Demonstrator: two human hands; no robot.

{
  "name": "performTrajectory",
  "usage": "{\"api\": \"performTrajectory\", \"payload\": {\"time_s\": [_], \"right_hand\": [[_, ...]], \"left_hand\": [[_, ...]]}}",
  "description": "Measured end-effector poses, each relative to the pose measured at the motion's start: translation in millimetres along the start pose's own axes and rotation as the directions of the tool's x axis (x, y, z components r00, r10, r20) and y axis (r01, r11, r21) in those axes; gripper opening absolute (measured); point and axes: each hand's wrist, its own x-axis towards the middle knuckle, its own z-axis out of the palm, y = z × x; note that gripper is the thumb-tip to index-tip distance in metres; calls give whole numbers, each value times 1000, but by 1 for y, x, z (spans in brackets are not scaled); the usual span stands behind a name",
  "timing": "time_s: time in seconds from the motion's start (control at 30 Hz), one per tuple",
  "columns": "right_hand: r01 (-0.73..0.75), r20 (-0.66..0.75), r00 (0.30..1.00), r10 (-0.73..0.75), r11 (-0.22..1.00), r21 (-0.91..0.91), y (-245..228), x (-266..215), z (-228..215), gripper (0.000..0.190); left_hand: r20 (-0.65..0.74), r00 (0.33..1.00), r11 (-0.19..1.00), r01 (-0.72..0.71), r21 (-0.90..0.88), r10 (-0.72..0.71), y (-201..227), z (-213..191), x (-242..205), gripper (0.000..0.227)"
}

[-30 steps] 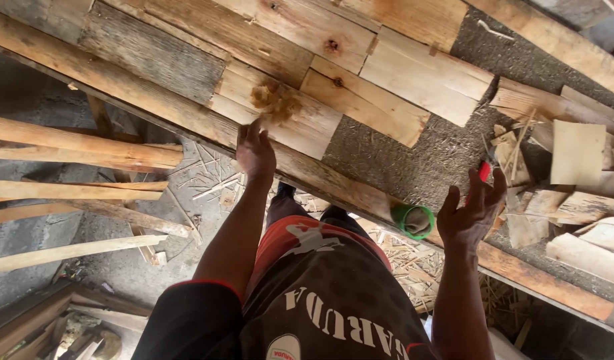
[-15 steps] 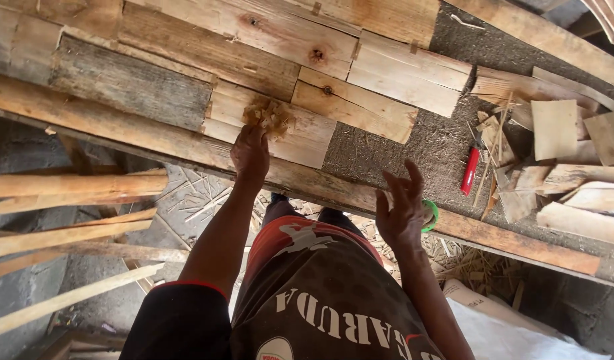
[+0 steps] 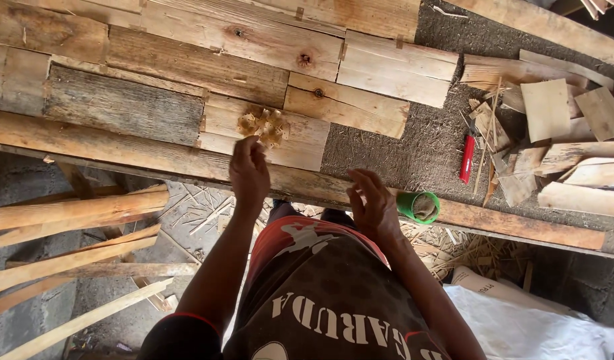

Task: Applying thin wooden panels or slats to a larger surface and trimming the edges with a utility knife.

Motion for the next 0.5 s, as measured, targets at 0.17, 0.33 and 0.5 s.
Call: {"api": "performTrajectory", "payload": {"time_s": [0.17,0.33,0.5], "right_hand": [[-41,91,996,20,970,238,-30,24,8,29],[-257,154,964,217,910,324,-35,27,23,27],[-484,169,874,455,788,381,-21,3,36,20]], "left_hand": [[276,961,900,145,-412,-29,38,13,-23,40],[479,878,856,236,-460,15,70,16,-32,44],[497,863,878,162,-450,95,82,14,-33,41]]}}
